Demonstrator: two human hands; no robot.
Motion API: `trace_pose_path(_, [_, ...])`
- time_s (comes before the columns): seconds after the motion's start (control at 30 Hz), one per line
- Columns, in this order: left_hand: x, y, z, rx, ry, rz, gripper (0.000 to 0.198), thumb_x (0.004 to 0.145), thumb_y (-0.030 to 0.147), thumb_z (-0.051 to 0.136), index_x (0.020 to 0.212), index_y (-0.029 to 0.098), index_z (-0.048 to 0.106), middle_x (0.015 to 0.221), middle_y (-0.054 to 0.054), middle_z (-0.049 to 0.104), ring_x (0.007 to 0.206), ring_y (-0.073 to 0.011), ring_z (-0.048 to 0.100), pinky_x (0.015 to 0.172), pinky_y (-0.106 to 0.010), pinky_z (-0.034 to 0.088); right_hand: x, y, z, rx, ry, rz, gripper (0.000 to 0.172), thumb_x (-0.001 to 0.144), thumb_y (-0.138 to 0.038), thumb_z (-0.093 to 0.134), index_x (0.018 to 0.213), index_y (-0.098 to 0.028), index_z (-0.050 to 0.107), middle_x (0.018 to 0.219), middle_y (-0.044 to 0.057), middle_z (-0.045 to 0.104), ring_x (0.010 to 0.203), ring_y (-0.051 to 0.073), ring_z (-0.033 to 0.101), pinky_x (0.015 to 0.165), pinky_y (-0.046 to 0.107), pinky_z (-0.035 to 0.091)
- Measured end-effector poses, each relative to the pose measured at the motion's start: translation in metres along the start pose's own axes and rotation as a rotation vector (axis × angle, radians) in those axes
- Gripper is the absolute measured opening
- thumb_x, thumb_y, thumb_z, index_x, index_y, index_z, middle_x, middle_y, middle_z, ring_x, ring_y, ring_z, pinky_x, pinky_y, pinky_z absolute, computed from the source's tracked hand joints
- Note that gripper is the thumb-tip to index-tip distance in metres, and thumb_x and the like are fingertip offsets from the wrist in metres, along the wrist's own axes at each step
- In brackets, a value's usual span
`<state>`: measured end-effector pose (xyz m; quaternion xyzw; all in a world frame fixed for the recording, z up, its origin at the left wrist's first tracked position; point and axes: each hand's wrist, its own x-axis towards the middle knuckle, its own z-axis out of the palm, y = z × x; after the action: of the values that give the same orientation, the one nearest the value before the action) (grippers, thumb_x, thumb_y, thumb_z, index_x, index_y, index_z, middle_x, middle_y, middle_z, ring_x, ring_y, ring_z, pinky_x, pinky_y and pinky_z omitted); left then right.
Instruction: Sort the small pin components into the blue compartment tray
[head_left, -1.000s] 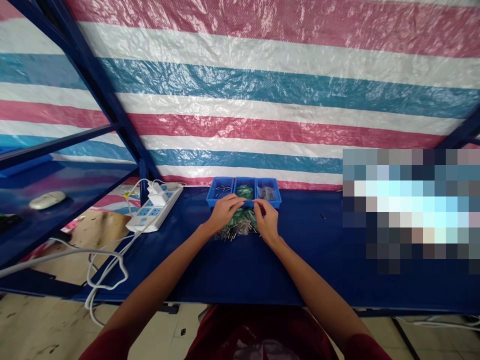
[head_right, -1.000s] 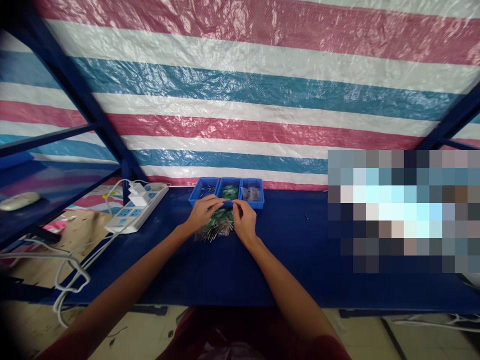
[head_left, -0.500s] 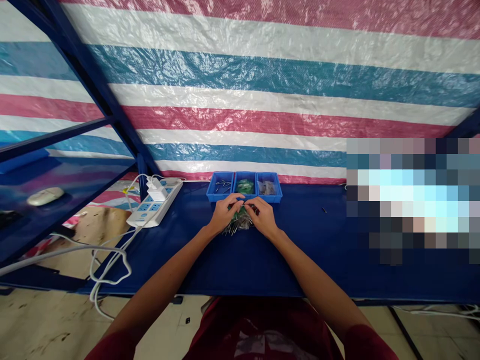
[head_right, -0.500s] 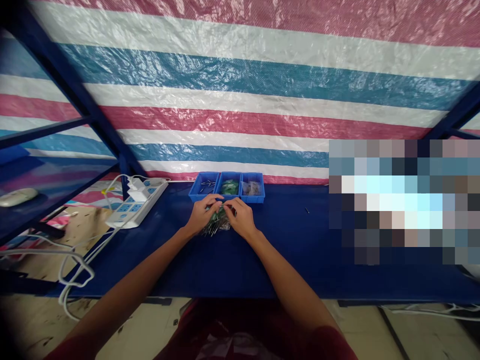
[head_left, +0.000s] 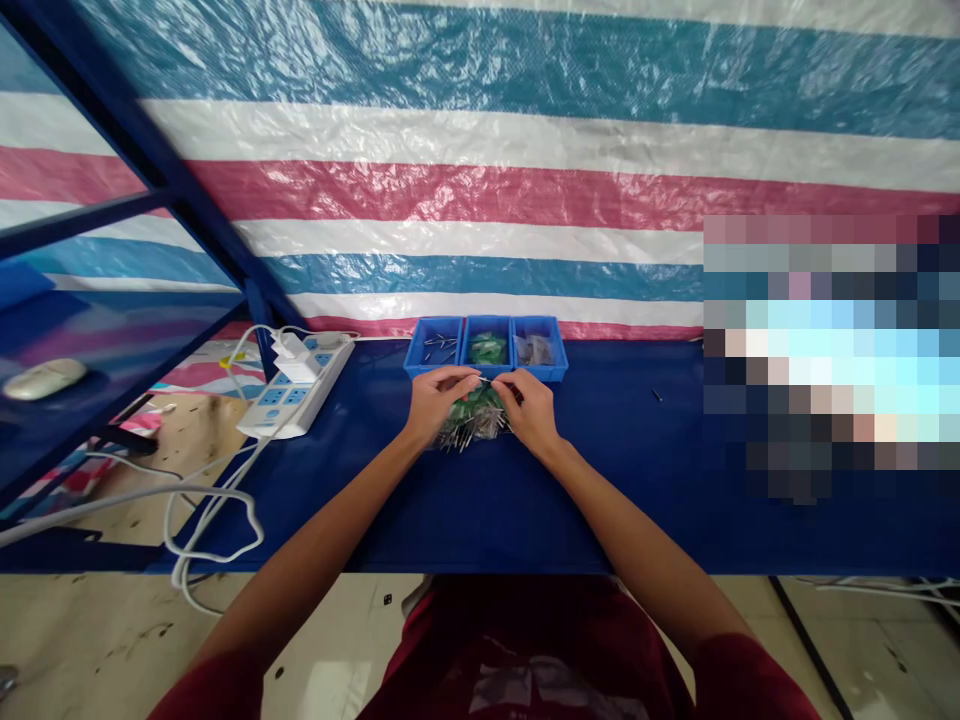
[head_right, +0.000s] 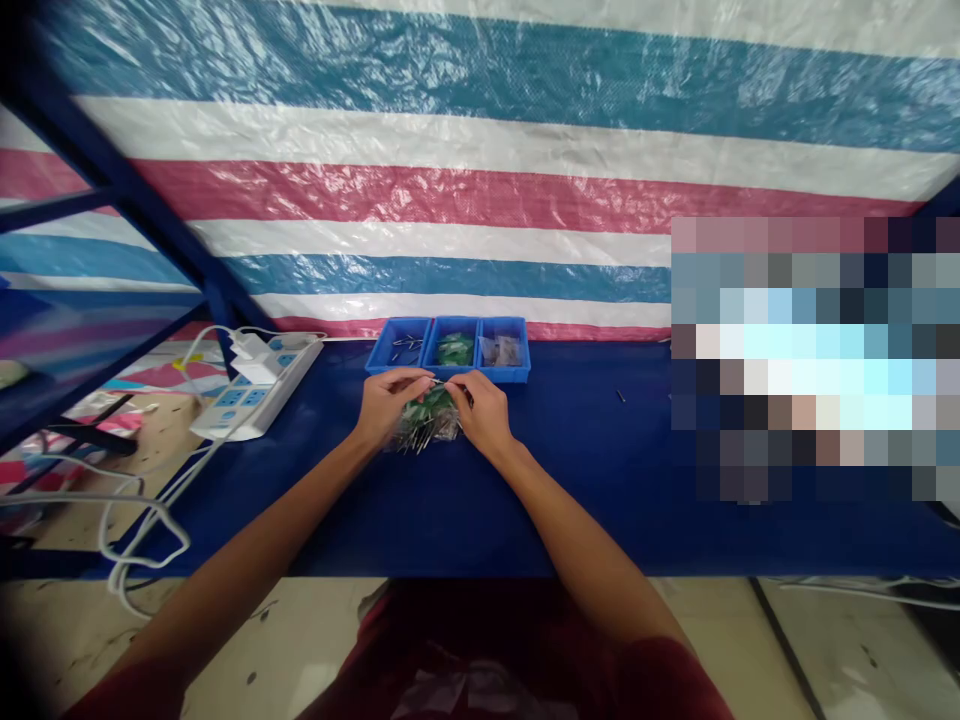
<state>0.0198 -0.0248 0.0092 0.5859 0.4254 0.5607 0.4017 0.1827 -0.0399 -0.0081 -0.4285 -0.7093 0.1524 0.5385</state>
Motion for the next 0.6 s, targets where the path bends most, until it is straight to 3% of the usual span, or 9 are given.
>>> trace_pose_path(0.37, [-0.004,0.003,0.001,0.048,0.056,0.089,0.021,0.074,0.035,0.071,0.076,0.015,0.068,0.068,-0.001,0.065,0.055,-0.0104,0.055,0.056,-0.023,0.047,-0.004,-0.003,0.002,0.009,-0.05,-0.034,0.026,0.094,-0.037,0.048,0.088,-0.018,0.066,0.076,0.003,0.061,0.059,0.012,0.053,0.061,0.024,0.044])
trace_pose_path(0.5, [0.004,0.0,-0.005,0.175,0.324,0.193,0.023,0.078,0.037,0.068,0.079,0.015,0.069,0.071,-0.002,0.067,0.057,-0.0113,0.057,0.056,-0.022,0.047,-0.002,-0.003,0.001,-0.011,-0.004,-0.03,0.027,0.095,-0.034,0.045,0.087,-0.018,0.065,0.074,0.002,0.061,0.059,0.012,0.052,0.061,0.025,0.043])
trace_pose_path(0.6, [0.017,-0.005,-0.015,0.319,0.494,0.297,0.024,0.081,0.038,0.065,0.084,0.015,0.07,0.077,-0.003,0.07,0.066,-0.0143,0.062,0.066,-0.025,0.05,-0.001,-0.001,0.001,-0.038,0.018,-0.024,0.028,0.096,-0.032,0.043,0.085,-0.018,0.065,0.073,0.002,0.061,0.06,0.012,0.052,0.06,0.025,0.042])
